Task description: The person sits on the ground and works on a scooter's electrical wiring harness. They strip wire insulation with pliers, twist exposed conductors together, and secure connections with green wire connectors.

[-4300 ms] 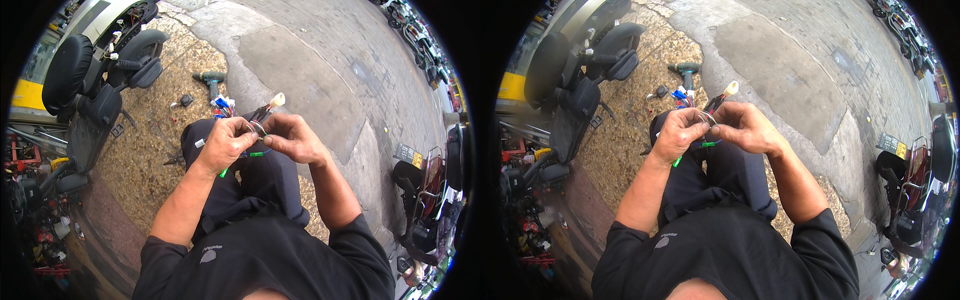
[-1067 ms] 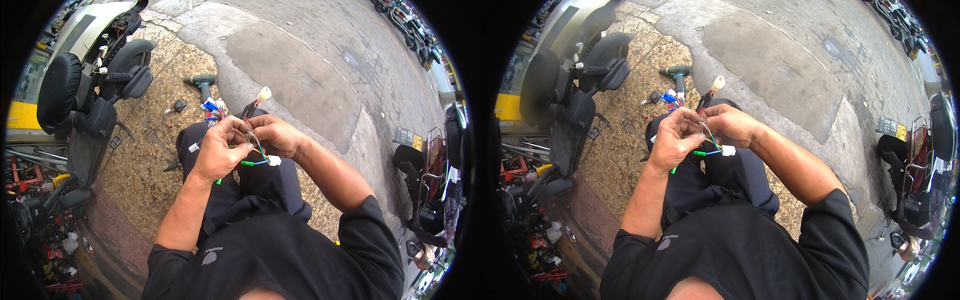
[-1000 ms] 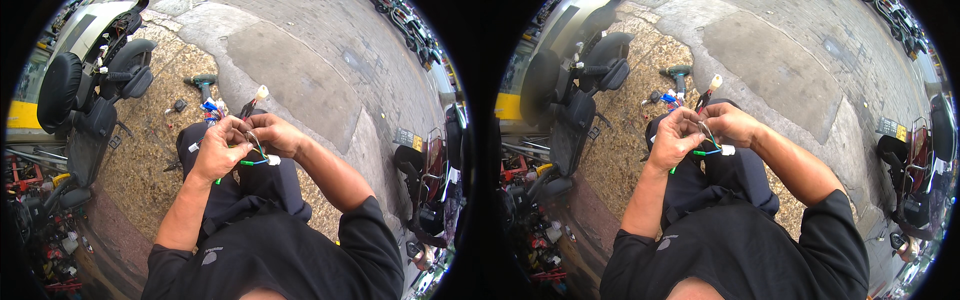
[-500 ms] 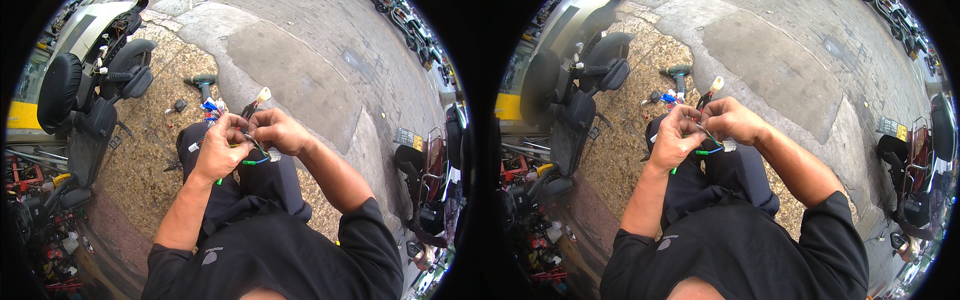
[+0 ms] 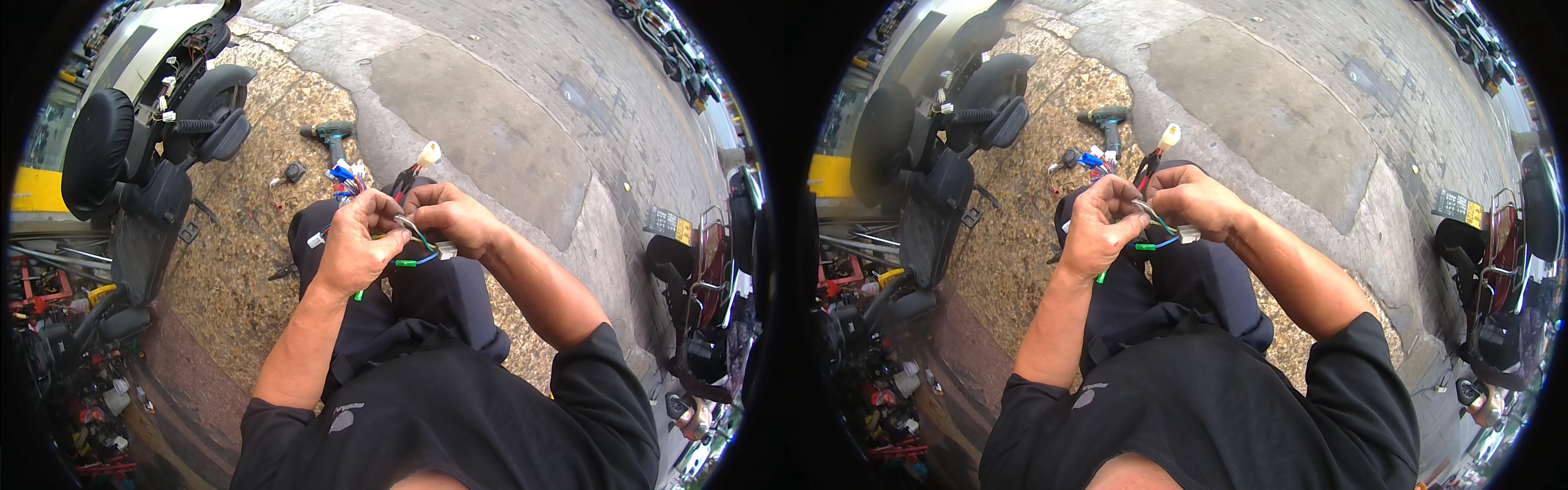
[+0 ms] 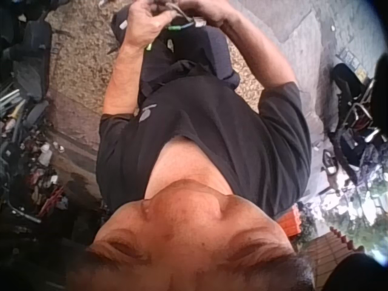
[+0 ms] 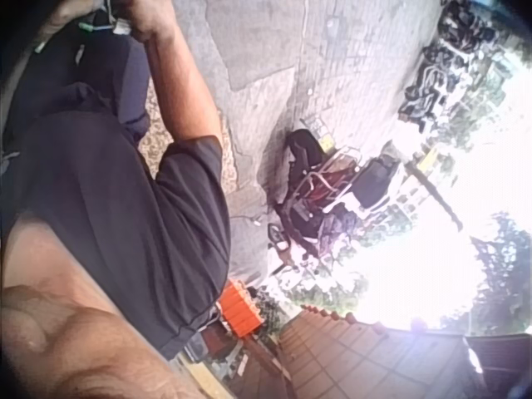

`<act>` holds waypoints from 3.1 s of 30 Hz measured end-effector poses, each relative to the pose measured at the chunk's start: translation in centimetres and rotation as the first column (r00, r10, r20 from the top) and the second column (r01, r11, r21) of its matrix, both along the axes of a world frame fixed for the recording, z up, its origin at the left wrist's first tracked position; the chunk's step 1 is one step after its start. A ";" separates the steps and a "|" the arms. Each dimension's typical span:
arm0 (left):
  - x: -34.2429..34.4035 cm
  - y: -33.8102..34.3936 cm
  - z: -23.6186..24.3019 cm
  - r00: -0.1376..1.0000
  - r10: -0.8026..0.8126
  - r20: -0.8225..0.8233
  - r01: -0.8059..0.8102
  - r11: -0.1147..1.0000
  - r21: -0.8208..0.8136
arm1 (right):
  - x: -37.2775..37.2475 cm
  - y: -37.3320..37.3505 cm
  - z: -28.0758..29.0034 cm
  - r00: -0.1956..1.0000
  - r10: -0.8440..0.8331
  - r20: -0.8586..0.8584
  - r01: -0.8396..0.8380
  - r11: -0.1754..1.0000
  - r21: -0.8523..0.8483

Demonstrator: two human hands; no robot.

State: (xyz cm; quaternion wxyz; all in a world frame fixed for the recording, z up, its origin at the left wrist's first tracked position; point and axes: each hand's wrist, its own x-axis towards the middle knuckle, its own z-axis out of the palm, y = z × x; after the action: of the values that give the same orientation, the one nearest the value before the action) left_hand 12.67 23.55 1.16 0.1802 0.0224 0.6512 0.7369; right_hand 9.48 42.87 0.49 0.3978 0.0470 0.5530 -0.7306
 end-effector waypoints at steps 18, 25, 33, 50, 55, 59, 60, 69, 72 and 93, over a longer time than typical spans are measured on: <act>-0.1 0.3 -0.2 0.997 0.027 -0.072 -0.033 0.995 -0.090 | -1.2 0.4 1.7 0.946 0.137 -0.295 -0.106 0.987 0.119; -0.1 -0.1 -0.1 0.997 0.074 -0.033 -0.075 0.997 -0.021 | 0.0 0.8 1.5 0.903 -0.042 -0.428 0.082 0.994 0.077; 0.2 -0.5 -0.2 0.986 0.157 -0.061 -0.157 0.988 0.009 | 2.2 1.9 0.8 0.913 -0.135 -0.385 0.166 0.985 0.048; -1.1 -1.3 -0.5 0.996 0.076 0.051 -0.084 0.981 0.173 | 3.8 0.6 2.1 0.180 0.330 -0.927 0.189 0.913 0.362; -1.2 -1.3 -0.5 0.996 0.049 0.072 -0.062 0.982 0.180 | 3.2 0.5 3.0 0.048 0.673 -0.738 0.163 0.723 0.671; -0.9 -0.7 -0.6 0.997 0.052 0.057 -0.060 0.986 0.157 | 2.8 0.6 3.6 0.050 0.730 -0.682 0.133 0.672 0.729; -0.8 -0.6 -0.6 0.997 0.057 0.057 -0.065 0.984 0.164 | 2.6 0.7 3.7 0.047 0.699 -0.713 0.118 0.705 0.699; -0.1 0.1 -0.7 0.990 0.096 -0.100 -0.101 0.994 -0.045 | 0.9 0.1 3.6 0.617 0.267 -0.740 0.114 0.900 0.420; -0.1 0.3 -0.9 0.983 0.094 -0.155 -0.111 0.988 -0.105 | 0.3 -0.8 3.5 0.771 0.213 -0.600 0.068 0.910 0.410; 0.3 0.5 -0.8 0.980 0.089 -0.175 -0.108 0.989 -0.099 | -0.8 -0.3 3.0 0.884 0.201 -0.422 -0.070 0.950 0.305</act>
State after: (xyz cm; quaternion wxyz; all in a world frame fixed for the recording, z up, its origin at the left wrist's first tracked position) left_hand 12.93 24.00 0.41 0.0881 0.0433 0.7036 0.7038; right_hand 8.72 42.54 3.45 0.2995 -0.1057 0.7295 -0.6058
